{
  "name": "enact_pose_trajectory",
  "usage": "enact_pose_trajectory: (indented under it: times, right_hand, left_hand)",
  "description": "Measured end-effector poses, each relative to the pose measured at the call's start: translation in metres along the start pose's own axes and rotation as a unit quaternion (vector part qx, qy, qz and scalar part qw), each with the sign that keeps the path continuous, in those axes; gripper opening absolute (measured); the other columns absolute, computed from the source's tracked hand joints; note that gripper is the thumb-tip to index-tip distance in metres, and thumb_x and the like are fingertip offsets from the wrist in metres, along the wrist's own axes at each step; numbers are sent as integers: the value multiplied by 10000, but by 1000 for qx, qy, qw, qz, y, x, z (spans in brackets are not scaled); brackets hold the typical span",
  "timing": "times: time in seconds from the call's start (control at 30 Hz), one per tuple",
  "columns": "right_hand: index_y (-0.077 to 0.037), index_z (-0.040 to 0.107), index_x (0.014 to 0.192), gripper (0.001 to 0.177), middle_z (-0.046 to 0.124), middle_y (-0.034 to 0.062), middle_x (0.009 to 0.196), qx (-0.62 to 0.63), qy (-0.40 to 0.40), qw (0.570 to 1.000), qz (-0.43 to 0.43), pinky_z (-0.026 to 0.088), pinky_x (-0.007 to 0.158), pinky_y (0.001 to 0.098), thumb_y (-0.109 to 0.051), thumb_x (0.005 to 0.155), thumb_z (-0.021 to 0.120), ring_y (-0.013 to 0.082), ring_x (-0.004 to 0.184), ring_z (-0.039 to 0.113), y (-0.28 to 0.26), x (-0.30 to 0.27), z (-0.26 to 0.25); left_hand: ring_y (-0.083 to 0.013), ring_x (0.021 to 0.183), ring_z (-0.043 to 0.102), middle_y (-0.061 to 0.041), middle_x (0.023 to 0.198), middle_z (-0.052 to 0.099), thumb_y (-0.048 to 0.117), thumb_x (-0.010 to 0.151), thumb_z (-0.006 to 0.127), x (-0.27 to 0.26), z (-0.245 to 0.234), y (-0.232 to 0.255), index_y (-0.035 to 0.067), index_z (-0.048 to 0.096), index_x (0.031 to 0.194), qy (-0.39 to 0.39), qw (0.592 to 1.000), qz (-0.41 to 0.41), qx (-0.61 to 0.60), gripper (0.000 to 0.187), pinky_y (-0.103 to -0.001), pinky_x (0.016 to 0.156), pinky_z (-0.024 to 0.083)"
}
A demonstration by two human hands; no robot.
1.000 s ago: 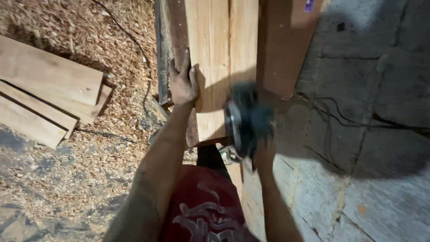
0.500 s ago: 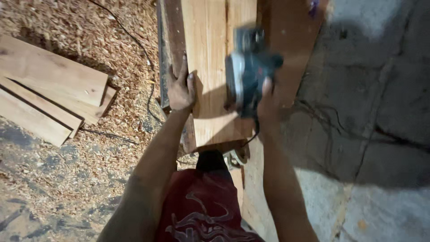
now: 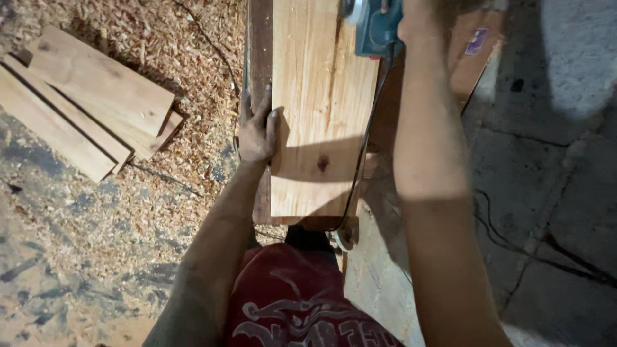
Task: The person sands the surface and edges of various wooden planks using a power sander, handling the planks one at a time and flipping them over to sand different sides.
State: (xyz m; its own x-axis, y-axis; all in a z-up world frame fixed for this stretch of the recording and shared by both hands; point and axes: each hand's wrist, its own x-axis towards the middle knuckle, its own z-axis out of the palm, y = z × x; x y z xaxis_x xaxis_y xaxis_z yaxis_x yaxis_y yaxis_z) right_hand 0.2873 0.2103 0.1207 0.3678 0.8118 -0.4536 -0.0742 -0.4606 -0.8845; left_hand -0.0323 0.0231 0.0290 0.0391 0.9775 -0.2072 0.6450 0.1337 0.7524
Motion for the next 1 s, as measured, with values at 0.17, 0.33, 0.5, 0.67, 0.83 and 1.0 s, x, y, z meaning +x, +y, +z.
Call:
enact_pose_trajectory:
  times: [0.17,0.33,0.5,0.67,0.83,1.0]
  right_hand:
    - [-72,619,1172,407,684,72,887,44,-50,998,-4,545,568,347,-443,1007,632,183,702,666,10,-29,-14]
    - [-72,653,1177,331,690,40,949,157,-76,985,-5,567,637,313,-374,1043,646,142,765,677,84,-126,-65]
    - [-25,657,1194,368,642,93,1000,-99,-32,993,-58,465,728,386,-373,1137,552,217,856,599,120,-254,-156]
    - [24,648,1227,413,676,122,1051,-231,11,969,-87,504,844,398,-340,1060,545,249,927,631,102,-327,-178]
    - [39,620,1277,428,657,112,1084,-199,64,978,13,489,791,385,-292,1017,542,229,913,614,84,-381,-182]
    - [54,629,1260,398,678,123,1045,-188,133,969,89,502,772,411,-247,1016,540,235,876,632,75,-431,-167]
  left_hand:
    - [-528,1434,431,-343,1579,380,386,1057,512,0,0,6,260,510,1542,24,998,-20,-46,502,-515,1138,475]
    - [-501,1448,420,-330,1605,364,410,1065,549,-2,4,3,351,474,1562,11,999,-53,4,506,-500,1125,469]
    - [-383,1293,534,-235,1502,451,514,1075,508,-18,33,7,247,328,1571,130,941,91,298,591,-497,960,493]
    - [-371,1502,179,-152,1652,162,612,930,581,-149,37,105,298,251,1606,-294,900,236,221,815,-601,1166,200]
    - [-370,1571,-6,-117,1710,5,669,875,615,-140,12,92,366,199,1634,-243,849,331,333,917,-668,1220,46]
    - [-408,1563,74,-200,1678,88,660,823,695,-149,-48,5,324,231,1598,-279,904,200,255,963,-691,1243,120]
